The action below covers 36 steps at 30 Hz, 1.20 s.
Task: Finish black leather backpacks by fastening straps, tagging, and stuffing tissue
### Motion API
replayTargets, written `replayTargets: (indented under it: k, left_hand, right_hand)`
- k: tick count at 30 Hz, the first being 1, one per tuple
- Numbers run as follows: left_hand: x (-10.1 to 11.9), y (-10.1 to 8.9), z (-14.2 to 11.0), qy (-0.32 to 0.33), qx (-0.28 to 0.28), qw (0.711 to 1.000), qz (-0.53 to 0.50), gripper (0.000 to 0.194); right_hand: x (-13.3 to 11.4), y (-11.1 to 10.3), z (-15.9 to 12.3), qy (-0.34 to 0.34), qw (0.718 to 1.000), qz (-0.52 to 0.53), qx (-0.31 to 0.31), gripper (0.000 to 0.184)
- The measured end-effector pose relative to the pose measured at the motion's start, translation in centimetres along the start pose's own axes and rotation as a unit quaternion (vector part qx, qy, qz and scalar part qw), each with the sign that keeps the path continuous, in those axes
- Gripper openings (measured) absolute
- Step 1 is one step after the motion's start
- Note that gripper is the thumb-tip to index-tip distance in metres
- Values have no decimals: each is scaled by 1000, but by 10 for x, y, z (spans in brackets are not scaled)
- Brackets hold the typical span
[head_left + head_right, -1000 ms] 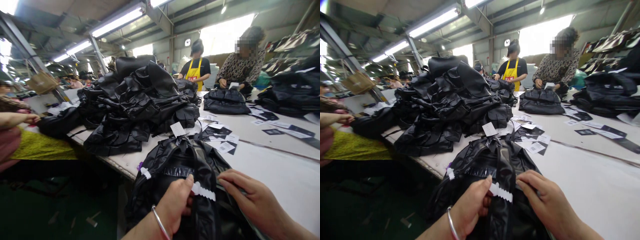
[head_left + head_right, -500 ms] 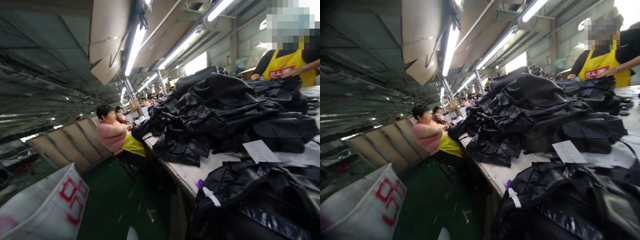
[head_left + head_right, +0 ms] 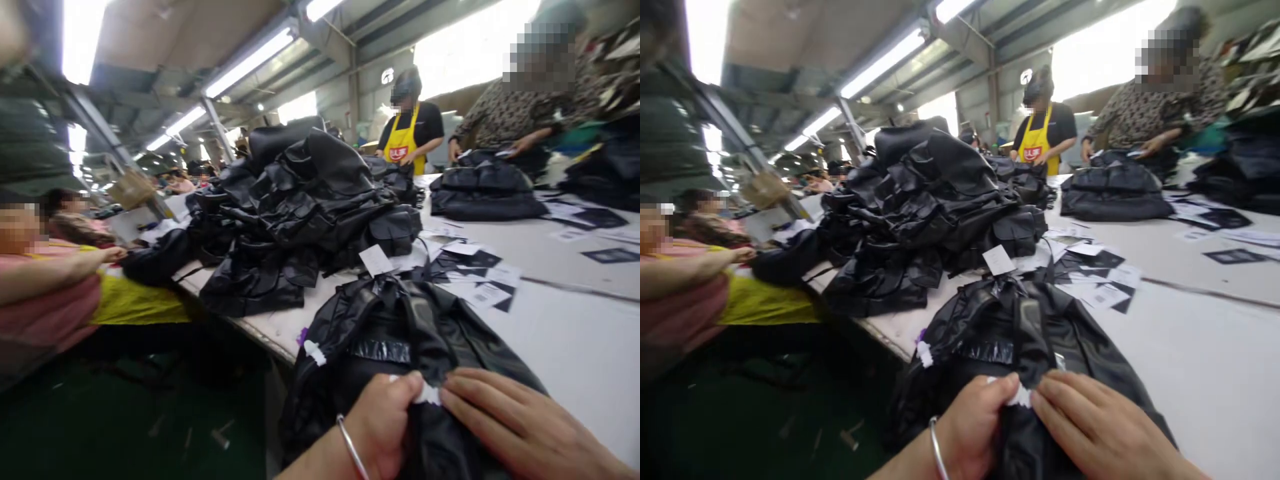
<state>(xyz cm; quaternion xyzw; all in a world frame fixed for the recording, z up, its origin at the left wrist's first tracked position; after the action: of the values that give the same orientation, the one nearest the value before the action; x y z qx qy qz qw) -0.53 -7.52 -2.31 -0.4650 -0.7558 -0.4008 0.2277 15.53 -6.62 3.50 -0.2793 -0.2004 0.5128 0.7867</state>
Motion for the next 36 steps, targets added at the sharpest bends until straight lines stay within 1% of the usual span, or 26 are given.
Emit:
replayTargets:
  k: [2, 5, 7, 9, 10, 11, 12, 13, 15, 16, 17, 18, 19, 20, 21, 22, 23, 24, 25, 26, 27, 28, 30, 31, 33, 36]
  left_hand:
    - [-3, 2, 0, -19, -16, 999, -33, 44]
    - [-5, 2, -1, -24, -16, 999, -20, 46]
    - [-1, 1, -7, -24, -4, 999, 35, 50]
    - [14, 0, -19, 10, -17, 988, 155, 52]
    - [27, -2, -27, 52, -27, 971, 230, 51]
    - [42, -6, -35, 110, -38, 945, 305, 47]
    - [61, -15, -42, 196, -22, 910, 366, 41]
    - [80, -30, -47, 283, 25, 867, 409, 37]
    - [113, -74, -50, 399, 178, 775, 457, 40]
    - [124, -100, -46, 417, 251, 739, 466, 44]
    - [129, -127, -40, 402, 306, 725, 468, 48]
    - [129, -153, -30, 356, 339, 737, 463, 50]
    - [123, -175, -18, 288, 343, 773, 448, 50]
    - [113, -192, -7, 213, 328, 824, 409, 51]
    - [101, -203, 4, 140, 284, 881, 353, 54]
    - [90, -206, 12, 101, 226, 920, 304, 56]
    - [82, -206, 19, 84, 180, 942, 269, 58]
    - [77, -205, 24, 85, 153, 950, 259, 60]
    - [75, -203, 28, 99, 150, 944, 277, 62]
    - [75, -202, 31, 116, 168, 928, 311, 63]
    - [78, -201, 33, 132, 194, 906, 353, 64]
    - [81, -199, 33, 147, 219, 882, 391, 65]
    - [91, -191, 29, 179, 244, 848, 435, 63]
    - [96, -186, 25, 195, 247, 840, 443, 61]
    - [103, -171, 14, 217, 247, 833, 445, 58]
    - [111, -142, -1, 254, 221, 839, 427, 57]
  right_hand:
    - [-4, -5, 14, -24, 999, -20, -35, 37]
    - [-6, -2, 27, -13, 999, -2, -48, 35]
    - [-4, 1, 27, 11, 997, 35, -63, 34]
    - [4, 2, 20, 63, 993, 65, -80, 33]
    - [11, 0, 15, 99, 988, 76, -87, 33]
    - [18, -2, 8, 142, 982, 83, -90, 33]
    - [28, -5, -1, 192, 973, 86, -89, 31]
    - [39, -8, -12, 252, 960, 86, -85, 28]
    - [62, -12, -42, 395, 914, 69, -65, 28]
    - [73, -13, -59, 471, 879, 54, -51, 34]
    - [82, -13, -77, 542, 839, 39, -37, 41]
    - [88, -12, -94, 605, 795, 29, -28, 47]
    - [90, -10, -109, 658, 752, 25, -23, 51]
    - [90, -7, -119, 701, 712, 35, -15, 52]
    - [87, -3, -126, 735, 675, 64, -5, 51]
    - [82, 2, -129, 764, 634, 115, 7, 48]
    - [75, 8, -129, 788, 588, 181, 21, 46]
    - [67, 13, -126, 803, 538, 255, 37, 44]
    - [59, 17, -123, 809, 490, 322, 52, 44]
    - [53, 20, -119, 807, 452, 374, 70, 44]
    - [48, 20, -116, 801, 431, 406, 91, 47]
    - [46, 18, -115, 792, 427, 421, 115, 50]
    - [43, 10, -116, 773, 442, 425, 159, 58]
    - [41, 4, -119, 768, 447, 425, 175, 62]
    - [36, -11, -126, 767, 442, 422, 196, 70]
    - [27, -39, -142, 779, 428, 396, 231, 78]
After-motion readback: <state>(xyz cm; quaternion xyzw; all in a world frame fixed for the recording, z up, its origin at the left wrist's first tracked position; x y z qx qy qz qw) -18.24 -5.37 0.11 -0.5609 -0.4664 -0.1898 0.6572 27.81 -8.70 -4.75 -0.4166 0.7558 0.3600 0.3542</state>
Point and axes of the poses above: each hand's wrist, its own z-axis towards the middle knuckle, its own y-axis out of the palm, x = y × z, the point moved 4 cm from there along z, towards the middle knuckle, and after that the axes turned 13 degrees about x, right-handed, at the moved point
